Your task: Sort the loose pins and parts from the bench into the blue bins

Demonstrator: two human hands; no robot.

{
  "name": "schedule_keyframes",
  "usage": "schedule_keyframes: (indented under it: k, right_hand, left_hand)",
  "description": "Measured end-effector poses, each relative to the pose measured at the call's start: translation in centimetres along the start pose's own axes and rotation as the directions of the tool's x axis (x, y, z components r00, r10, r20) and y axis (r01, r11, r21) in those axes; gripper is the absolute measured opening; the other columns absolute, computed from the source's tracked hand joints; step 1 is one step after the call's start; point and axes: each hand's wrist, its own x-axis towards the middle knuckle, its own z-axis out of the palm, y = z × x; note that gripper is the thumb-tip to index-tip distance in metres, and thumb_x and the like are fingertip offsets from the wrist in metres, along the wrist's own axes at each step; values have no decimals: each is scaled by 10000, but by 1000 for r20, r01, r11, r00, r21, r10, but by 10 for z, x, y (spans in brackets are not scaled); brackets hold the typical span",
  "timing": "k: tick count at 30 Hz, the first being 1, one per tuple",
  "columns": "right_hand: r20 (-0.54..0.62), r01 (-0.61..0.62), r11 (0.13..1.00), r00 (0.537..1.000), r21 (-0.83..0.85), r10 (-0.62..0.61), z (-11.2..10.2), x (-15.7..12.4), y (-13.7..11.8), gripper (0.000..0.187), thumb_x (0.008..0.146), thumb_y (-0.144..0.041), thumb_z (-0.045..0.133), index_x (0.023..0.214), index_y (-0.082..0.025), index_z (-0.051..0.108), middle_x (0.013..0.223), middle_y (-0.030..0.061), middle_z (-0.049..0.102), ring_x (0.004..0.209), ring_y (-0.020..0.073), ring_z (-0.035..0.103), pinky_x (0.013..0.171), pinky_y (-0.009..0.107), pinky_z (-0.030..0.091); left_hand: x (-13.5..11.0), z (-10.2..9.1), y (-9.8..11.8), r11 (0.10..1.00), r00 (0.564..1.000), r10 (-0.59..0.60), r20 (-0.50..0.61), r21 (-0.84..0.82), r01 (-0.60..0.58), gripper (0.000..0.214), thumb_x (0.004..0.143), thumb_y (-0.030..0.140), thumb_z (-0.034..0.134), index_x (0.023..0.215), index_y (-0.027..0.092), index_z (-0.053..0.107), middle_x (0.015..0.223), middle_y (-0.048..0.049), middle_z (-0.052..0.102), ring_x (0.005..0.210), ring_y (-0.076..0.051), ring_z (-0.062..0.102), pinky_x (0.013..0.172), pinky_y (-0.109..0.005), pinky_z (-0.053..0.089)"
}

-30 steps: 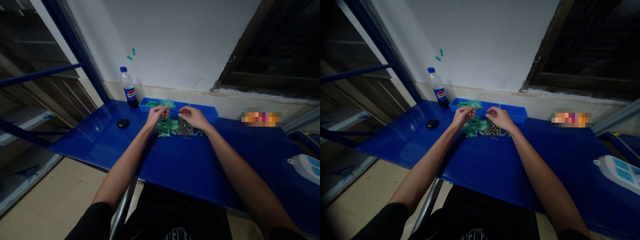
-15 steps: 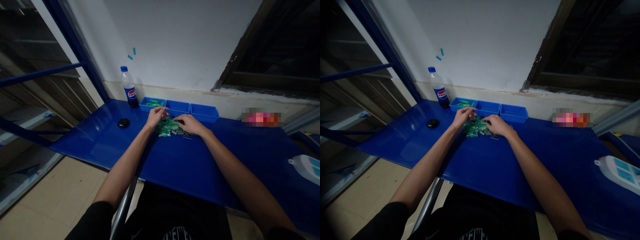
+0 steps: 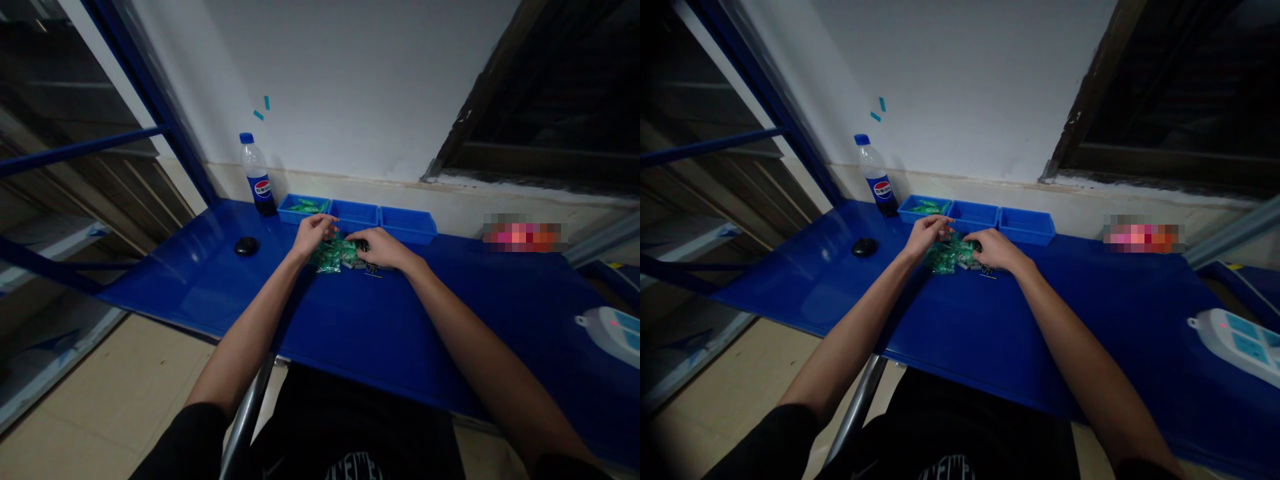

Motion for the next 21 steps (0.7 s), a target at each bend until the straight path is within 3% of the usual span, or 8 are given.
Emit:
schedule_keyframes:
  k: [8, 14, 18, 21]
  right_hand:
    - [-19, 20, 990, 1000, -139, -23, -1, -1, -1, 371, 909, -128, 578, 1177, -238, 810, 1123, 94, 818, 1040, 303, 759, 912, 416, 557]
    - [-78, 56, 985, 995, -166, -69, -3, -1, 0, 356, 942, -147, 563, 1175, -247, 812, 1109, 96, 811, 1071, 314, 729, 981, 474, 515]
    - [-223, 67, 998, 973, -1, -65, -9, -1, 0, 319, 934, -159, 594, 1134, -275, 813, 1150, 67, 798, 1144, 304, 693, 1042, 507, 495]
    - [-354, 88, 958, 935, 273, 16, -11, 1, 2, 264, 921, -204, 635, 1102, -279, 811, 1128, 57, 796, 1085, 288, 713, 1020, 508, 533]
  left_hand:
    - [0, -1, -1, 1000, 1000, 17, 5, 13, -17, 235, 887, 375, 689, 915, 155, 766, 789, -53, 744, 637, -131, 634, 594, -228, 435]
    - [-1, 0, 0, 1000, 1000, 16, -1, 24, -16, 232, 889, 377, 695, 911, 156, 760, 797, -59, 744, 641, -134, 632, 599, -233, 436]
    - [-3, -1, 4, 996, 998, 55, -6, 76, -55, 250, 894, 390, 703, 922, 148, 763, 840, -76, 758, 707, -154, 647, 618, -240, 446]
    - [-5, 0, 6, 985, 990, 115, 76, 119, -123, 358, 914, 490, 687, 989, 151, 773, 970, -96, 779, 834, -182, 680, 680, -257, 481]
